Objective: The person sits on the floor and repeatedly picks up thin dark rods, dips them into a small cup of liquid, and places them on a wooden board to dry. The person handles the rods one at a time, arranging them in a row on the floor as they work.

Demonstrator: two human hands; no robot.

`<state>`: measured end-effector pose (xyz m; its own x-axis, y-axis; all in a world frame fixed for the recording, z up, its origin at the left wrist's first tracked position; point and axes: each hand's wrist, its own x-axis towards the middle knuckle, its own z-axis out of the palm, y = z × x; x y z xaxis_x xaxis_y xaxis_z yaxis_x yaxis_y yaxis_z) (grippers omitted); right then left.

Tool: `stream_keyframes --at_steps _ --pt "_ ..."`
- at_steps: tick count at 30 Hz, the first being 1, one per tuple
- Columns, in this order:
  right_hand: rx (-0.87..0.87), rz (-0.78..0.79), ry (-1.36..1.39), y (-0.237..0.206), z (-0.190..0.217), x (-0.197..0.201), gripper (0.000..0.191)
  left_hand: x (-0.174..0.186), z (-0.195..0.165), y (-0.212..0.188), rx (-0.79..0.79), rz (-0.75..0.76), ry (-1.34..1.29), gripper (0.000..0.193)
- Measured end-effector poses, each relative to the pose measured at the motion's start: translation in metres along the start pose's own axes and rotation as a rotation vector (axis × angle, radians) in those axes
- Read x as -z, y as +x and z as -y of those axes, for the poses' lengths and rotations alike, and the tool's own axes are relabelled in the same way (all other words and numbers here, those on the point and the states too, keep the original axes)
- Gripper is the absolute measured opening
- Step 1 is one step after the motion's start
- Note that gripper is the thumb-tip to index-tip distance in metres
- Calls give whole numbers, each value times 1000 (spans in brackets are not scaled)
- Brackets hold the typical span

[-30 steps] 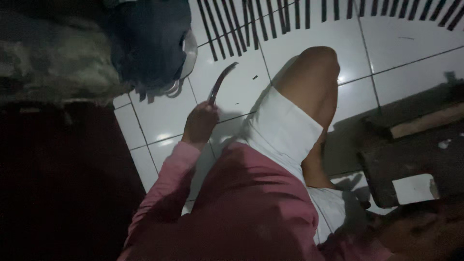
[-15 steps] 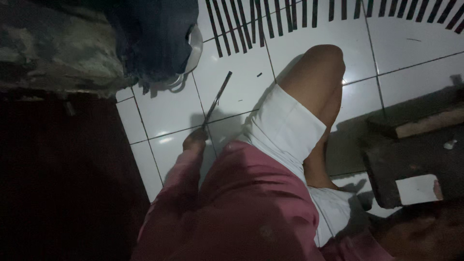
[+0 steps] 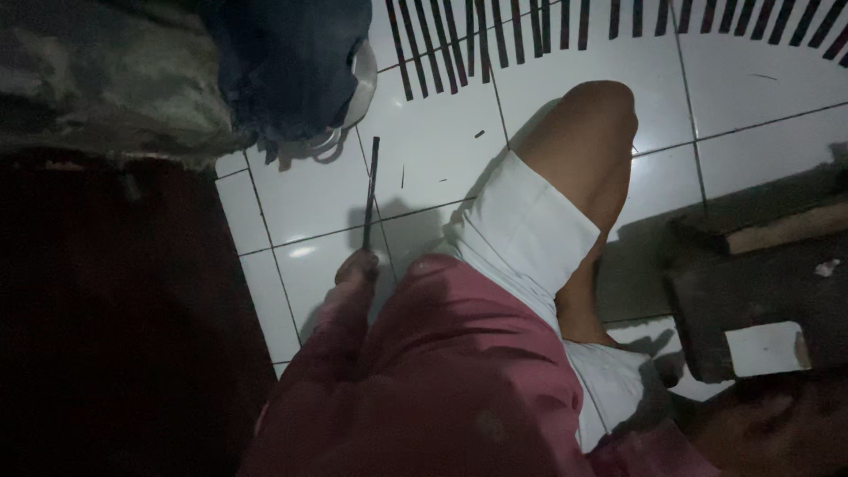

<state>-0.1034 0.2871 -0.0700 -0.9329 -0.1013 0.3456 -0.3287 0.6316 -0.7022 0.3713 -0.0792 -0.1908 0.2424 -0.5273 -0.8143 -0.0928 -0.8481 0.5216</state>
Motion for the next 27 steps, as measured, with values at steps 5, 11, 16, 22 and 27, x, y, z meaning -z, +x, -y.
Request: stream_keyframes --at_steps 5,11,16,22,27 --pt "3 5 0 0 0 -1 39 -10 -4 -19 -82 77 109 30" --pt "10 3 8 0 -1 0 41 -19 -42 -27 114 101 1284 42" --pt "1 -57 0 -2 10 2 42 -77 -68 -49 -734 179 1016 30" --pt "-111 -27 102 -2 23 0 52 -294 -150 -162 -1025 727 279 37" --pt "-160 -55 167 -4 21 3 54 -488 -157 -280 -1706 1169 574 38"
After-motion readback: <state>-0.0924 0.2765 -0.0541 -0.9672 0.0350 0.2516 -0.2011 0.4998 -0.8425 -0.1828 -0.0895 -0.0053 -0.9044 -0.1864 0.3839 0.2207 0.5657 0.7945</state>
